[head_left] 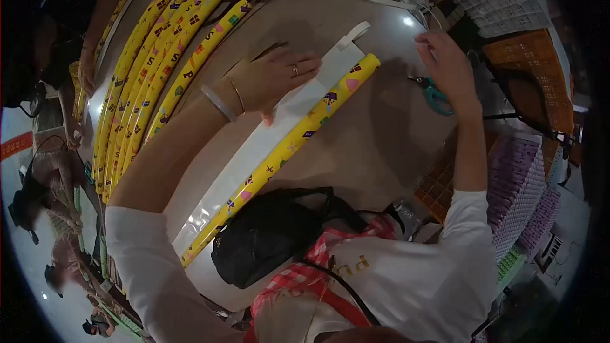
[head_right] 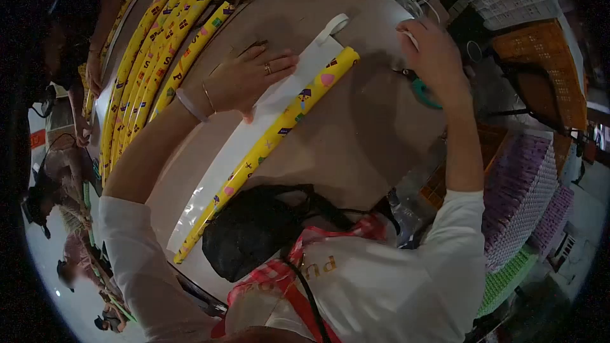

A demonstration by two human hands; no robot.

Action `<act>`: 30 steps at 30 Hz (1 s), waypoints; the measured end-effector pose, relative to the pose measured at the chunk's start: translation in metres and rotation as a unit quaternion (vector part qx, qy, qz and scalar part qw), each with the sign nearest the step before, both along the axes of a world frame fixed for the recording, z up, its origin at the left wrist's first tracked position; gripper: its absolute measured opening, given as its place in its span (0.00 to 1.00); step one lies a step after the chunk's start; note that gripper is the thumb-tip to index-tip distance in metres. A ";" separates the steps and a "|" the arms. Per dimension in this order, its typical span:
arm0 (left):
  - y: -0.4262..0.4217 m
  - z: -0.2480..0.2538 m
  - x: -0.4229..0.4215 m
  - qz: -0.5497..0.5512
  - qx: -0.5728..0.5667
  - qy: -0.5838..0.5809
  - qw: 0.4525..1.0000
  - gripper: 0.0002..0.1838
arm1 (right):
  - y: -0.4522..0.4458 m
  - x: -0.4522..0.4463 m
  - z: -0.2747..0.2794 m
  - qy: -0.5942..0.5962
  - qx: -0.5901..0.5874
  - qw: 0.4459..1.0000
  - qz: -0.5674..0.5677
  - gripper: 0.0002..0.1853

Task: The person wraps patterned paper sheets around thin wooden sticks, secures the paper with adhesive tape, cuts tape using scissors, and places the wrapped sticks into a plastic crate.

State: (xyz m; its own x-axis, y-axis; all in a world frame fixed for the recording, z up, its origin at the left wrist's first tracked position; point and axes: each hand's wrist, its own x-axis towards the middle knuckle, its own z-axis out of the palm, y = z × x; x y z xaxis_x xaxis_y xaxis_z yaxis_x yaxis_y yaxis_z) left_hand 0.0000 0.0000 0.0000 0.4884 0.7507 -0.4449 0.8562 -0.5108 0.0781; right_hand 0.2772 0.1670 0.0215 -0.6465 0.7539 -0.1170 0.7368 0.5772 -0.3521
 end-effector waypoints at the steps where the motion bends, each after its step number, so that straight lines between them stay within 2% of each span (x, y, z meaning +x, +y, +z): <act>1: 0.002 0.000 0.000 -0.011 0.011 -0.005 1.000 0.62 | -0.001 0.017 0.002 -0.057 0.008 0.998 -0.007 0.16; 4: 0.005 0.004 0.004 -0.024 0.034 -0.011 0.999 0.61 | -0.005 0.069 -0.011 -0.046 0.022 0.997 0.067 0.17; 8: 0.008 0.005 0.007 -0.025 0.031 0.001 0.999 0.59 | -0.021 0.081 -0.019 0.020 0.073 0.993 0.088 0.22; 11: 0.008 0.005 0.010 -0.018 0.044 -0.002 0.999 0.59 | -0.032 0.083 -0.013 0.017 0.040 0.996 0.083 0.22; 15: 0.005 0.007 0.015 -0.030 0.056 0.014 0.998 0.62 | -0.019 0.094 -0.027 -0.028 0.058 0.993 0.095 0.21; 17: 0.005 0.004 0.011 -0.036 0.063 -0.009 0.997 0.62 | -0.015 0.097 -0.029 0.073 0.077 0.985 0.134 0.22; 18: 0.006 0.004 0.011 -0.030 0.065 -0.012 0.997 0.62 | -0.015 0.095 -0.025 0.070 0.077 0.985 0.140 0.22; 20: 0.008 0.003 0.012 -0.034 0.046 0.017 0.998 0.62 | -0.021 0.088 -0.013 0.135 -0.061 0.987 0.055 0.25; 21: 0.011 0.003 0.015 -0.023 0.026 0.029 0.999 0.64 | -0.020 0.082 -0.011 0.132 -0.063 0.988 0.058 0.25; 23: 0.009 0.001 0.014 -0.021 0.039 0.026 0.999 0.65 | -0.016 0.067 -0.007 0.149 -0.145 0.976 0.070 0.27; 24: 0.009 0.000 0.013 -0.023 0.052 0.026 0.998 0.66 | -0.016 0.055 0.002 0.148 -0.147 0.976 0.069 0.27; 26: 0.009 -0.014 0.007 -0.020 0.069 -0.009 0.997 0.68 | -0.014 0.028 0.021 0.003 -0.148 0.986 0.078 0.31; 28: 0.008 -0.014 0.008 0.000 0.042 -0.023 0.999 0.68 | -0.003 0.014 0.022 0.004 -0.144 0.984 0.106 0.35; 30: 0.009 -0.014 0.009 0.000 0.030 -0.017 0.999 0.69 | 0.005 -0.003 0.028 -0.048 -0.083 0.967 0.237 0.37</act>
